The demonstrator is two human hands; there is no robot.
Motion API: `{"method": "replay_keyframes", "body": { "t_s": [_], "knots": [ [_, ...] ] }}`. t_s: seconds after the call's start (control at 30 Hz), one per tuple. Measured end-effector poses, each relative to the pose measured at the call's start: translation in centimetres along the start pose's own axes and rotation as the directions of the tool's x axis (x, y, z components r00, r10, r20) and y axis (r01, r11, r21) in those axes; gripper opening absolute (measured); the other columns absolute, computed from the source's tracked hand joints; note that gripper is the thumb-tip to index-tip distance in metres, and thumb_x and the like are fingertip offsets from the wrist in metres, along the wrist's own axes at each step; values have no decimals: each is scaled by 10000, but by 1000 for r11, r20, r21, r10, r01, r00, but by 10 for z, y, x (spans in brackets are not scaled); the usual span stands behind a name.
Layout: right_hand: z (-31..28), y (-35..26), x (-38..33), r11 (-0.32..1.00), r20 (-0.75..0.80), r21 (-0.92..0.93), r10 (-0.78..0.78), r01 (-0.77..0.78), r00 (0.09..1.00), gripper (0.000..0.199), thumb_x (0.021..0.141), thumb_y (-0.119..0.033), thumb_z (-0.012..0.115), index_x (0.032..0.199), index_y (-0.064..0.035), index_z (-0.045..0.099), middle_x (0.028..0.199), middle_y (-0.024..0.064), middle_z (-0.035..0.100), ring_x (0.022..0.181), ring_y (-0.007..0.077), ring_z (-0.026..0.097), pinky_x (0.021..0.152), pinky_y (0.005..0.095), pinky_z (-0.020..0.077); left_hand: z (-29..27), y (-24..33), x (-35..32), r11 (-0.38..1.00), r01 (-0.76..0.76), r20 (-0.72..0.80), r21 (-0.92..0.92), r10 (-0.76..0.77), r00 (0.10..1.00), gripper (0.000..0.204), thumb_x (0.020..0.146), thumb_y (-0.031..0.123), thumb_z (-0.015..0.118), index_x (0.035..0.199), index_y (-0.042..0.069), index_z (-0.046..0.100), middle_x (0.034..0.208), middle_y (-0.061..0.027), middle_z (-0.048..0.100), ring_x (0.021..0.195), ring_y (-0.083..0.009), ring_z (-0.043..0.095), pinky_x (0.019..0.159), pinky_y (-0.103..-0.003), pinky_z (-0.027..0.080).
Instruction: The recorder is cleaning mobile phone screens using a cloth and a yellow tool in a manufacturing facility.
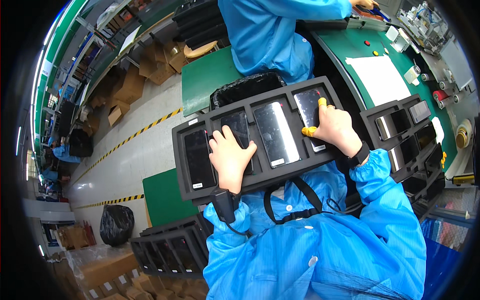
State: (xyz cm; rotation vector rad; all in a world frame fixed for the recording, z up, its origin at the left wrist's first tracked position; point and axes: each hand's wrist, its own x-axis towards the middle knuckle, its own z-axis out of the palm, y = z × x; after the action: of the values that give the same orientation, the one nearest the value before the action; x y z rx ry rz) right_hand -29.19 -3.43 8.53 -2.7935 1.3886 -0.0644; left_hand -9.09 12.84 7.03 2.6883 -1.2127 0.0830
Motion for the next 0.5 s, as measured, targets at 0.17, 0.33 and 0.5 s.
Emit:
{"method": "replay_keyframes", "body": {
  "t_s": [0.17,0.33,0.5],
  "knots": [
    [-10,8,0,997,-90,67,39,-33,995,867,648,-513,743,1230,70,474,822,170,650,695,309,680,611,370,549,-10,-4,-1,973,155,-9,-168,-159,987,732,654,377,735,1196,-4,422,1087,-227,492,982,-432,556,733,-491,549],
    [-14,-4,15,998,-208,70,7,8,978,773,655,-507,768,1156,21,508,849,177,645,696,311,676,607,378,547,-9,5,28,991,73,-144,-116,-90,986,731,683,425,763,1196,29,426,1066,-217,473,939,-425,560,706,-499,553],
    [-17,-34,8,997,-248,20,-70,77,966,689,618,-581,779,997,-41,581,838,144,616,664,282,665,578,365,537,-19,-27,22,1000,19,-209,1,-19,978,556,767,450,725,1044,20,506,1004,-176,519,919,-376,573,675,-468,534]
  ]
}}
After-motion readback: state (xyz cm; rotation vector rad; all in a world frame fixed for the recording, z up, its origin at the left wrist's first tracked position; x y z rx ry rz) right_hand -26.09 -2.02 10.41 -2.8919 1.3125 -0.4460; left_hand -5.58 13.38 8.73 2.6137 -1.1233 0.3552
